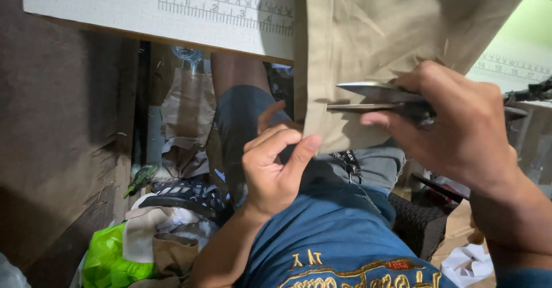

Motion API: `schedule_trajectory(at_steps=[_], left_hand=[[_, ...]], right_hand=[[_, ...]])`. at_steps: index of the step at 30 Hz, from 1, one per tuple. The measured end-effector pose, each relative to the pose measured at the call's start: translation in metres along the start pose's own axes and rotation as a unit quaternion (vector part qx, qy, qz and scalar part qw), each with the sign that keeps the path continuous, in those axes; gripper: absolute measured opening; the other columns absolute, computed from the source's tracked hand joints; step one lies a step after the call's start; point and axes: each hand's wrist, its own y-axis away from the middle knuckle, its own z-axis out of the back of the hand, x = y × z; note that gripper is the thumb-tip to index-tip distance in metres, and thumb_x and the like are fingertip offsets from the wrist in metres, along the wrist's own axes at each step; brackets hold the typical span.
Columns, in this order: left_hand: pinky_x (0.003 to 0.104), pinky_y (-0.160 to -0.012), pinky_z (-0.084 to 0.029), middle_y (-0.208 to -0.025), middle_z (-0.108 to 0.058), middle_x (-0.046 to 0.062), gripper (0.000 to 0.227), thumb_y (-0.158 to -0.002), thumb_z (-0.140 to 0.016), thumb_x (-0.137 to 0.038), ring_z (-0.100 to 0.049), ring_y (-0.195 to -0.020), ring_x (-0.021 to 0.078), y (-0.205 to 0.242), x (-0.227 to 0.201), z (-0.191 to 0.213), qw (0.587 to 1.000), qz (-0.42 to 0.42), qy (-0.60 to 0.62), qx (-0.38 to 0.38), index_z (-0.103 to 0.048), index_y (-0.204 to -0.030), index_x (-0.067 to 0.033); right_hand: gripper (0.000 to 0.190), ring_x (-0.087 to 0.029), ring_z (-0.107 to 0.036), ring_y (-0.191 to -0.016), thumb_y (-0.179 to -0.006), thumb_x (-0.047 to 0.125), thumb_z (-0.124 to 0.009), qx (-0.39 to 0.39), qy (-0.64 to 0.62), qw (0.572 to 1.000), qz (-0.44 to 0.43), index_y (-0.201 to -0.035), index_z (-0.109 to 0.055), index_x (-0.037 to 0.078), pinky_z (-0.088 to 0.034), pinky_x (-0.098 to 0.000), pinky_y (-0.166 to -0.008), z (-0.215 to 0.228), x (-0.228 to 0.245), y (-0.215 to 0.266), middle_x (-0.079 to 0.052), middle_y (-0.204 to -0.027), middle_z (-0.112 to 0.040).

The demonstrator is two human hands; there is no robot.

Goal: The person uses scissors to cut the hem of a pair of beige trousers. They then fold the fabric and continue to trim the edges of the hem.

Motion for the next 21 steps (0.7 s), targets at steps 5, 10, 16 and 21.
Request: schedule_trajectory(at_steps=[5,10,16,21], left_hand=[[0.042,-0.111,-0.049,-0.078,-0.071,0.007,0.022,-0.098,-0.064,-0.018,-0.062,-0.066,0.0159,-0.013,-0.007,0.006,0.999,0.005,-0.001,0.033,-0.067,-0.084,-0.0016],[0.038,-0.101,-0.05,-0.068,-0.053,0.004,0.028,-0.099,-0.064,-0.018,-0.046,-0.064,0.0171,-0.018,-0.013,0.009,0.999,-0.004,-0.03,0.037,-0.058,-0.076,-0.003],[0.032,-0.089,-0.041,-0.067,-0.046,0.001,0.028,-0.098,-0.067,-0.017,-0.041,-0.063,0.0158,-0.007,-0.006,0.014,0.999,0.016,-0.047,0.023,-0.056,-0.075,-0.0052],[0.026,-0.066,-0.041,-0.069,-0.054,0.002,0.028,-0.097,-0.067,-0.016,-0.047,-0.065,0.0138,-0.008,-0.009,0.011,0.999,0.042,0.002,0.014,-0.06,-0.074,-0.0034]], right_hand=[[0.05,-0.018,-0.062,-0.066,-0.088,0.04,-0.089,0.026,-0.009,0.999,0.025,-0.1,-0.061,0.0,-0.049,-0.0347,-0.056,-0.002,0.009,-0.002,-0.007,-0.086,-0.068],[0.047,-0.018,-0.059,-0.067,-0.094,0.042,-0.088,0.005,0.037,0.999,0.024,-0.102,-0.061,0.005,-0.044,-0.0351,-0.055,-0.005,0.008,-0.003,-0.003,-0.082,-0.062],[0.049,-0.021,-0.055,-0.068,-0.092,0.041,-0.095,-0.007,0.016,0.998,-0.058,-0.101,-0.067,0.002,-0.041,-0.0371,-0.063,0.009,-0.006,-0.001,-0.007,-0.086,-0.068],[0.047,-0.02,-0.062,-0.066,-0.086,0.04,-0.088,0.057,-0.015,0.998,-0.003,-0.095,-0.061,0.002,-0.045,-0.0367,-0.054,0.004,0.009,-0.005,-0.005,-0.081,-0.067]])
